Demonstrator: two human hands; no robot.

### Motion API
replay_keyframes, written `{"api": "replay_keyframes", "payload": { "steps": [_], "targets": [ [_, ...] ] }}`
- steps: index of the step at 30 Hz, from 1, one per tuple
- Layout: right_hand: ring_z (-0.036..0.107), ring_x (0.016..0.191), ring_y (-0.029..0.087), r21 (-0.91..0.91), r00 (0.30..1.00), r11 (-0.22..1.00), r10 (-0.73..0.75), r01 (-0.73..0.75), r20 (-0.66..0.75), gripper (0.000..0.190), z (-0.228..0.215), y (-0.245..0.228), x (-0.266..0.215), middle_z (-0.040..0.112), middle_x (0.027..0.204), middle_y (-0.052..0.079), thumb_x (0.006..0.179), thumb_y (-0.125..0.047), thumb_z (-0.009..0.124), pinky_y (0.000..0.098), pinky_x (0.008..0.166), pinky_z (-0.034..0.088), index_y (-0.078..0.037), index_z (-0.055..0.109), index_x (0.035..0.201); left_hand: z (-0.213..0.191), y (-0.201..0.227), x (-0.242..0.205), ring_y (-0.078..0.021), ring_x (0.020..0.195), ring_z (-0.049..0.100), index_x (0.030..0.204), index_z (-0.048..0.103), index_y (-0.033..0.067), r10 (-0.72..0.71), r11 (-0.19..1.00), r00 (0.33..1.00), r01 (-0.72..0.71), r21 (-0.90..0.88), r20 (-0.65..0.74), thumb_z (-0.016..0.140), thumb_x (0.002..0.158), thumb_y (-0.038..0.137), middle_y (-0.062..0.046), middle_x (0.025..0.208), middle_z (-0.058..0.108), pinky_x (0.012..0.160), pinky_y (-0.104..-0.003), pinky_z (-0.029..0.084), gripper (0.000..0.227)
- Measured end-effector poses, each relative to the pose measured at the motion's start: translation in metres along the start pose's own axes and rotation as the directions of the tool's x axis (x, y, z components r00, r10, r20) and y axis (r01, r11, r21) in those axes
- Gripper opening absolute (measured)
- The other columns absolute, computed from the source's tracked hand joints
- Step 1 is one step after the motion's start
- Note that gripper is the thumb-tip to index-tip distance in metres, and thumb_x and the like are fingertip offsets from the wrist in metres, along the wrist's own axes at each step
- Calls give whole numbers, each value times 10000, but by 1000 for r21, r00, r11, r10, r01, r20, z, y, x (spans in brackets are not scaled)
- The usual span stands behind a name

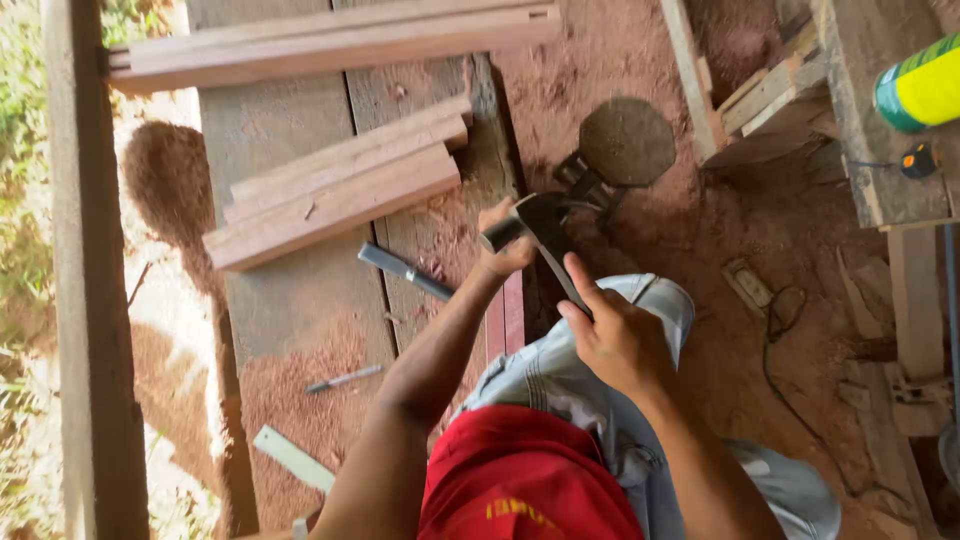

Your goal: Use a hammer and chisel to carve and shape wooden beams in a workshop environment.

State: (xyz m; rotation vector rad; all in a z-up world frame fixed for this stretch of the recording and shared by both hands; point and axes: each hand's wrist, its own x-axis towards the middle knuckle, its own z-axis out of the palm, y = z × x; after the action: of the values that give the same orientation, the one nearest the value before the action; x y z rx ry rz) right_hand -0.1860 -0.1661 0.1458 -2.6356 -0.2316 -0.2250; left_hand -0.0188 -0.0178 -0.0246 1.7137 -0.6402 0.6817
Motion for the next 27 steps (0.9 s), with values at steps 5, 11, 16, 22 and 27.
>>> {"api": "replay_keyframes", "payload": {
  "steps": [5, 11, 16, 22, 27],
  "targets": [
    [716, 861, 296, 137, 947, 988, -26, 73, -319, 462, -54, -9, -4, 716, 1069, 206, 1043, -134, 671, 381, 764, 570, -76, 543, 1484, 2, 19, 6, -115, 609, 566, 894, 651, 46, -287, 932, 958, 282, -229, 13, 728, 863, 108, -58, 675, 614, 568, -294, 491, 103],
    [570, 703, 52, 595, 715, 612, 69, 520, -696, 488, -38, -11, 1, 664, 957, -6, 1165, -240, 622, 195, 712, 547, -331, 389, 1585, -3, 26, 10, -99, 571, 527, 785, 603, 56, -348, 910, 937, 344, -231, 22, 790, 896, 105, -48, 619, 591, 544, -284, 459, 222],
    [692, 593, 268, 158, 985, 973, 160, -168, 63, 568, 10, 3, -10, 715, 758, 178, 915, -238, 710, 393, 573, 530, -169, 586, 1464, -21, 67, 32, -279, 631, 569, 794, 568, 40, 124, 992, 992, -124, 19, 39, 752, 786, 15, -156, 734, 604, 576, -350, 453, 186],
    [718, 1096, 335, 267, 966, 962, 115, -50, -233, 588, 58, 86, -66, 704, 1238, 257, 1035, -230, 630, 375, 898, 544, -151, 446, 1589, 3, 0, -63, -290, 521, 476, 638, 458, 87, -117, 991, 977, 103, 86, 177, 778, 862, 172, -123, 592, 494, 489, -410, 367, 399],
    [736, 967, 286, 362, 876, 818, 483, -446, -13, 619, 80, 118, -79, 745, 1167, 177, 1021, -297, 605, 364, 824, 555, -186, 410, 1598, 26, -40, 23, -215, 537, 472, 661, 488, 114, -316, 947, 935, 298, 121, 163, 722, 931, 331, -72, 624, 510, 490, -386, 409, 418]
  ]
}}
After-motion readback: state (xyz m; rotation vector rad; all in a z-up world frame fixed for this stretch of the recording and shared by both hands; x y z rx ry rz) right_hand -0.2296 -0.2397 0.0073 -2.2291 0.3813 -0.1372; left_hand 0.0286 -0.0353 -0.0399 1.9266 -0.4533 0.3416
